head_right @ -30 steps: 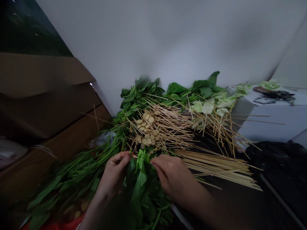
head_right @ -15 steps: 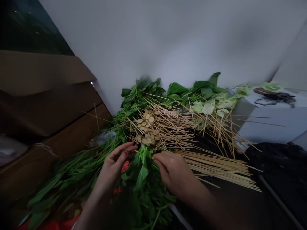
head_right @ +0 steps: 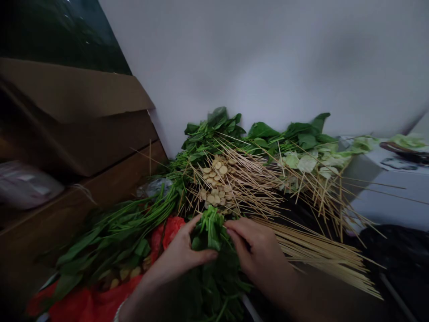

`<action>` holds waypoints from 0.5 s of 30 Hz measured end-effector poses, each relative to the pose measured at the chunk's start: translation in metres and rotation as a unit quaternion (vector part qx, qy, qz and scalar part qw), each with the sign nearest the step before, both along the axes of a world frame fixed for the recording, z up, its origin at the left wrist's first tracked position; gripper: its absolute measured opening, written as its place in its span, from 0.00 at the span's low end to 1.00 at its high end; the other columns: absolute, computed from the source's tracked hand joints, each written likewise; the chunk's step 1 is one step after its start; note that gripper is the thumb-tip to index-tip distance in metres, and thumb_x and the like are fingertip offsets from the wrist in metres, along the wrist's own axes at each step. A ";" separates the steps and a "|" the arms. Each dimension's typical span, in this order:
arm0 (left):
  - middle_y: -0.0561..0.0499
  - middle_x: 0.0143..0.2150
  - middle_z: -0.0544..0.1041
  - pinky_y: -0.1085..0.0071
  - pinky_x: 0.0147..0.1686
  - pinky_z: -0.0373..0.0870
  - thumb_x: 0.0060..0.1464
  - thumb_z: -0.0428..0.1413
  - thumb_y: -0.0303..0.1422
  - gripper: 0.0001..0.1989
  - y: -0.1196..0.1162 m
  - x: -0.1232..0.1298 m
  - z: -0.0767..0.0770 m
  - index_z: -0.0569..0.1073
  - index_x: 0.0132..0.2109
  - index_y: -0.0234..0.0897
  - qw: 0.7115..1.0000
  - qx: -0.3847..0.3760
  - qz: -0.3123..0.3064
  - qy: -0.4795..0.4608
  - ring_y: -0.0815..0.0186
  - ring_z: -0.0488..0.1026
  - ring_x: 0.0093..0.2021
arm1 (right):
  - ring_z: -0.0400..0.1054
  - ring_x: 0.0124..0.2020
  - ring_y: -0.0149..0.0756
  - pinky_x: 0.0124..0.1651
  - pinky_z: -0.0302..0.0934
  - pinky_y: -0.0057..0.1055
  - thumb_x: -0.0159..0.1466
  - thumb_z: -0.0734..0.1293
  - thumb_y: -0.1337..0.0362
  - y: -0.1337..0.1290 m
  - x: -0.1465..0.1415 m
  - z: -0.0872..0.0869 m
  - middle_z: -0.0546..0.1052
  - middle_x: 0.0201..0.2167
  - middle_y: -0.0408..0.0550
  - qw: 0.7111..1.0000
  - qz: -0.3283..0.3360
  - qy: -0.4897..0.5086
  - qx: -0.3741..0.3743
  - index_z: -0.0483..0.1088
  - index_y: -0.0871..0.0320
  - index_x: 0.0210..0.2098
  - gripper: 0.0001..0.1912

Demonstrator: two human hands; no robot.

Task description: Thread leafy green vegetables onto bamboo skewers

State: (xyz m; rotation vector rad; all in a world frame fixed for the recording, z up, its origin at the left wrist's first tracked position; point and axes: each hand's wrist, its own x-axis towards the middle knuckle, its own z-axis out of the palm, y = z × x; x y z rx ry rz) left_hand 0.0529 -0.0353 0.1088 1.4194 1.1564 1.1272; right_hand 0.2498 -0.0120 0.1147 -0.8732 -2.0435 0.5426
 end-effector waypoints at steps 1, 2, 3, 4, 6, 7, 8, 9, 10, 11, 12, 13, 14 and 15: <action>0.47 0.44 0.81 0.65 0.47 0.73 0.41 0.67 0.30 0.28 0.001 0.001 -0.002 0.75 0.53 0.37 1.000 0.013 0.015 0.013 0.57 0.77 0.44 | 0.74 0.36 0.33 0.40 0.66 0.29 0.67 0.61 0.68 0.000 -0.002 -0.001 0.80 0.36 0.47 1.000 -0.002 0.002 -0.009 0.75 0.55 0.42 0.11; 0.47 0.42 0.81 0.66 0.45 0.73 0.43 0.66 0.30 0.24 0.002 0.000 -0.003 0.77 0.50 0.37 0.999 0.026 0.030 0.026 0.58 0.77 0.43 | 0.74 0.36 0.34 0.39 0.66 0.29 0.67 0.61 0.67 0.001 -0.003 -0.001 0.80 0.35 0.47 1.000 -0.001 0.006 -0.019 0.76 0.55 0.41 0.11; 0.48 0.40 0.81 0.68 0.44 0.73 0.45 0.65 0.30 0.20 0.004 -0.001 -0.003 0.77 0.48 0.36 0.997 0.040 0.044 0.039 0.58 0.77 0.42 | 0.74 0.35 0.34 0.39 0.65 0.29 0.68 0.61 0.67 0.002 -0.004 -0.001 0.80 0.35 0.46 0.999 0.004 0.010 -0.030 0.76 0.55 0.42 0.11; 0.48 0.39 0.81 0.68 0.43 0.73 0.46 0.63 0.30 0.18 0.007 -0.005 -0.003 0.78 0.47 0.36 0.996 0.054 0.055 0.050 0.59 0.77 0.41 | 0.74 0.35 0.34 0.39 0.65 0.29 0.68 0.61 0.66 0.003 -0.004 0.000 0.80 0.35 0.46 0.999 0.011 0.014 -0.043 0.76 0.54 0.42 0.11; 0.49 0.39 0.81 0.70 0.42 0.73 0.48 0.62 0.30 0.17 0.012 -0.013 -0.002 0.78 0.47 0.37 0.992 0.074 0.075 0.064 0.60 0.77 0.40 | 0.73 0.36 0.34 0.40 0.64 0.29 0.68 0.61 0.66 0.006 -0.001 0.005 0.80 0.36 0.46 0.996 0.032 0.010 -0.078 0.76 0.54 0.43 0.12; 0.49 0.40 0.81 0.70 0.42 0.73 0.48 0.62 0.30 0.18 0.014 -0.018 -0.001 0.77 0.48 0.37 0.990 0.082 0.089 0.067 0.60 0.77 0.40 | 0.73 0.35 0.33 0.40 0.64 0.29 0.68 0.61 0.65 0.006 0.002 0.008 0.80 0.35 0.45 0.994 0.045 0.002 -0.103 0.76 0.54 0.43 0.12; 0.49 0.41 0.81 0.70 0.43 0.73 0.47 0.63 0.30 0.19 0.016 -0.023 0.000 0.77 0.49 0.37 0.988 0.090 0.108 0.067 0.60 0.78 0.40 | 0.72 0.34 0.33 0.39 0.64 0.28 0.68 0.61 0.65 0.006 0.005 0.011 0.79 0.33 0.45 0.989 0.060 -0.007 -0.135 0.76 0.54 0.44 0.12; 0.48 0.42 0.81 0.69 0.44 0.73 0.47 0.63 0.30 0.19 0.018 -0.027 0.002 0.77 0.49 0.37 0.985 0.097 0.127 0.065 0.60 0.78 0.41 | 0.71 0.32 0.32 0.36 0.63 0.27 0.68 0.60 0.64 0.005 0.008 0.014 0.78 0.31 0.44 0.982 0.077 -0.014 -0.173 0.76 0.55 0.44 0.13; 0.48 0.43 0.81 0.68 0.46 0.73 0.46 0.64 0.30 0.20 0.019 -0.029 0.003 0.77 0.49 0.37 0.982 0.102 0.145 0.063 0.59 0.78 0.42 | 0.70 0.30 0.31 0.33 0.61 0.26 0.68 0.60 0.63 0.004 0.011 0.017 0.77 0.28 0.44 0.972 0.093 -0.013 -0.215 0.76 0.55 0.44 0.13; 0.47 0.44 0.81 0.67 0.48 0.72 0.45 0.64 0.30 0.22 0.019 -0.031 0.004 0.77 0.50 0.38 0.979 0.108 0.162 0.062 0.58 0.78 0.44 | 0.67 0.27 0.29 0.29 0.59 0.25 0.68 0.60 0.61 0.003 0.014 0.019 0.76 0.26 0.43 0.961 0.105 -0.006 -0.256 0.76 0.56 0.44 0.13; 0.47 0.47 0.80 0.66 0.50 0.72 0.44 0.65 0.31 0.26 0.019 -0.033 0.005 0.76 0.53 0.39 0.976 0.113 0.173 0.063 0.57 0.77 0.47 | 0.64 0.24 0.27 0.26 0.56 0.23 0.68 0.61 0.60 0.001 0.017 0.020 0.75 0.24 0.42 0.949 0.112 0.008 -0.295 0.76 0.56 0.44 0.14; 0.46 0.51 0.79 0.65 0.53 0.70 0.42 0.67 0.31 0.31 0.018 -0.033 0.006 0.73 0.57 0.40 0.974 0.122 0.181 0.065 0.55 0.76 0.51 | 0.60 0.21 0.26 0.23 0.52 0.22 0.68 0.61 0.58 0.001 0.020 0.021 0.74 0.24 0.42 0.937 0.113 0.026 -0.329 0.76 0.57 0.44 0.14; 0.45 0.55 0.76 0.63 0.55 0.69 0.41 0.68 0.32 0.38 0.016 -0.034 0.007 0.68 0.61 0.43 0.971 0.135 0.184 0.066 0.54 0.73 0.56 | 0.56 0.18 0.24 0.20 0.49 0.21 0.67 0.62 0.57 0.000 0.023 0.022 0.74 0.23 0.41 0.927 0.109 0.048 -0.356 0.76 0.57 0.44 0.14; 0.45 0.60 0.72 0.62 0.58 0.66 0.41 0.69 0.33 0.44 0.014 -0.035 0.008 0.63 0.65 0.45 0.969 0.150 0.188 0.065 0.52 0.69 0.60 | 0.53 0.16 0.22 0.19 0.45 0.21 0.66 0.64 0.55 0.001 0.027 0.023 0.73 0.22 0.41 0.919 0.099 0.072 -0.374 0.75 0.58 0.44 0.15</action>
